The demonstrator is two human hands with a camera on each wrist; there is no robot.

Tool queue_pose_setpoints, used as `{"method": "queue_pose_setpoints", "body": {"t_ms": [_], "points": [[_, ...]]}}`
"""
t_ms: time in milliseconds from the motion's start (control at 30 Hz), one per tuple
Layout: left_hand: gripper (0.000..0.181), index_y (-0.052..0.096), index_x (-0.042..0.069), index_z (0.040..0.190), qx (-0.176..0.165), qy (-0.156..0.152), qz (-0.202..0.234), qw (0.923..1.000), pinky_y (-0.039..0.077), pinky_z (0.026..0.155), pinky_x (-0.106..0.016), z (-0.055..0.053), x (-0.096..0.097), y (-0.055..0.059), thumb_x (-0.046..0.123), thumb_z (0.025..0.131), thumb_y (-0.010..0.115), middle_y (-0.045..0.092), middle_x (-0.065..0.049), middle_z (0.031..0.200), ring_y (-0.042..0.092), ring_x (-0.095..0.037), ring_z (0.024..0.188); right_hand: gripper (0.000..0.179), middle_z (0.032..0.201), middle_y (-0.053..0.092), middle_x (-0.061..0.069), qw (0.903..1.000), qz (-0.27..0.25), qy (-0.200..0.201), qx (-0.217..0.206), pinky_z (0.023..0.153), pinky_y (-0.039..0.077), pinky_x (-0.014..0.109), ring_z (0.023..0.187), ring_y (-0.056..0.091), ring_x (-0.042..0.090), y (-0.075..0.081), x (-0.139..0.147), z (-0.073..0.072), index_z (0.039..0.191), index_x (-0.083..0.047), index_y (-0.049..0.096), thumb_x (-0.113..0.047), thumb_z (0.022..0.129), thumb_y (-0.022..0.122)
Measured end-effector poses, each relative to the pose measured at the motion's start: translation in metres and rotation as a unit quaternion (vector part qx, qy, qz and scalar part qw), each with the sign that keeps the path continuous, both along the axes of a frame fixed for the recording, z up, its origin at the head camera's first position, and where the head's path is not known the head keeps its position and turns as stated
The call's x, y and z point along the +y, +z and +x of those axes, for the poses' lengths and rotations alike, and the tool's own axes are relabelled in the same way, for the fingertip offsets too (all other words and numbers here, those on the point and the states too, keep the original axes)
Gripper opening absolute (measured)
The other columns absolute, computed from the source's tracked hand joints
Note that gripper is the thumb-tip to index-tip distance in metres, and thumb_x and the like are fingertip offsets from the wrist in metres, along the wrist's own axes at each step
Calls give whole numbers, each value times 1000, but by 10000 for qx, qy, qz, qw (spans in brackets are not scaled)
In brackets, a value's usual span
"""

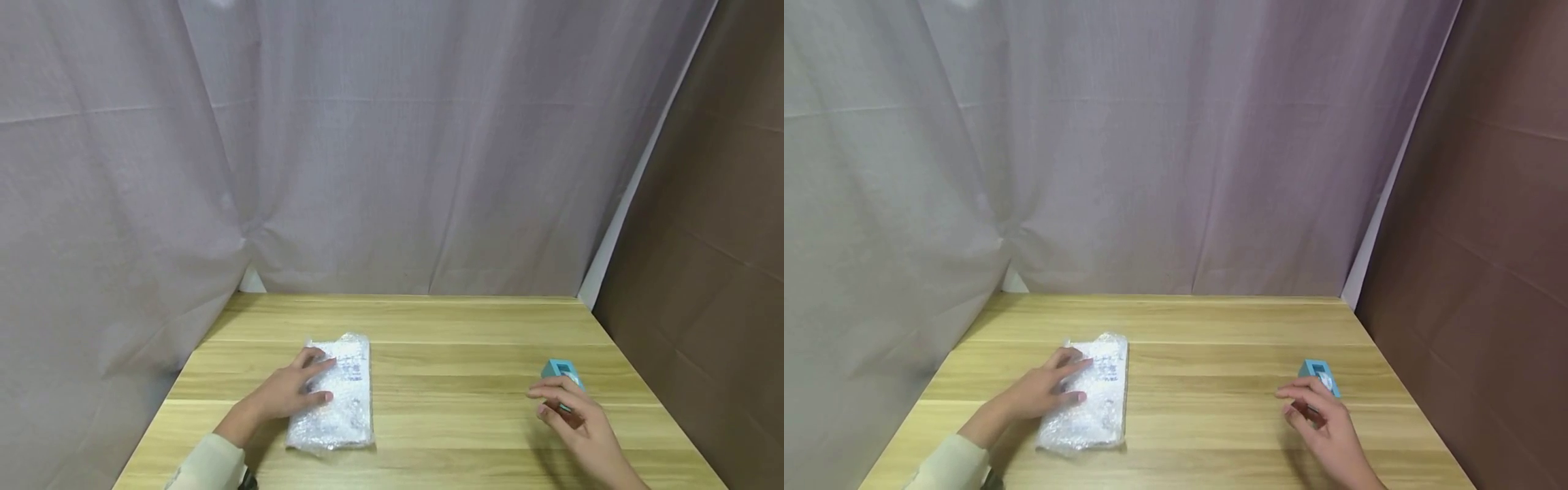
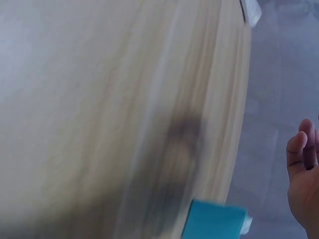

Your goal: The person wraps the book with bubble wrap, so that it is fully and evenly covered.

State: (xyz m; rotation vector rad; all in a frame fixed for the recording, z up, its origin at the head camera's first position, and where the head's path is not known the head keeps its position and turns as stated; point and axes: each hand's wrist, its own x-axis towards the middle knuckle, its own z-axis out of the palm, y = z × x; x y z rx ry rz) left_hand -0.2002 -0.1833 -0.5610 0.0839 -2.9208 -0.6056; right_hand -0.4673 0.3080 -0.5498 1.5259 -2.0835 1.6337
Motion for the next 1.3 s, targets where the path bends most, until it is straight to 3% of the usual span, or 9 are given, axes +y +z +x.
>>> {"method": "queue_pose_setpoints", "body": {"t_ms": [433,633,733,900,1300], "points": [[73,53,12,164,51,-34,51,10000,58,104,-72,1,-1,-2,51,105,72,44,-21,169,71,-46,124,39,132,66,3,9964,107,787,-283,80,64,24,99,67,15,15,-39,10,136,-3,73,14,102,65],[72,54,13,164,4,-5,133,9999,55,107,-76,0,0,0,51,105,72,44,-20,171,68,-50,130,49,135,66,13,9936,321,1045,-268,85,63,28,110,66,12,15,-51,13,143,-6,70,14,98,68],[72,54,15,164,-42,17,182,9998,52,111,-78,0,-3,-1,53,105,72,45,-19,172,60,-52,143,53,137,66,19,9918,448,1167,-263,88,62,30,115,64,9,18,-58,15,145,-3,68,15,96,70],[72,54,16,164,-138,39,229,9996,46,115,-80,0,-6,-1,54,105,71,46,-17,172,43,-52,159,61,145,64,16,9885,598,1365,-264,96,61,31,123,60,5,18,-68,17,151,0,62,14,93,71],[75,54,16,164,-251,118,373,9989,40,119,-82,0,-3,8,53,103,75,45,-20,173,37,-54,162,78,155,61,13,9820,842,1690,-79,113,57,32,142,55,7,24,-89,26,161,-9,55,16,89,68]]}}
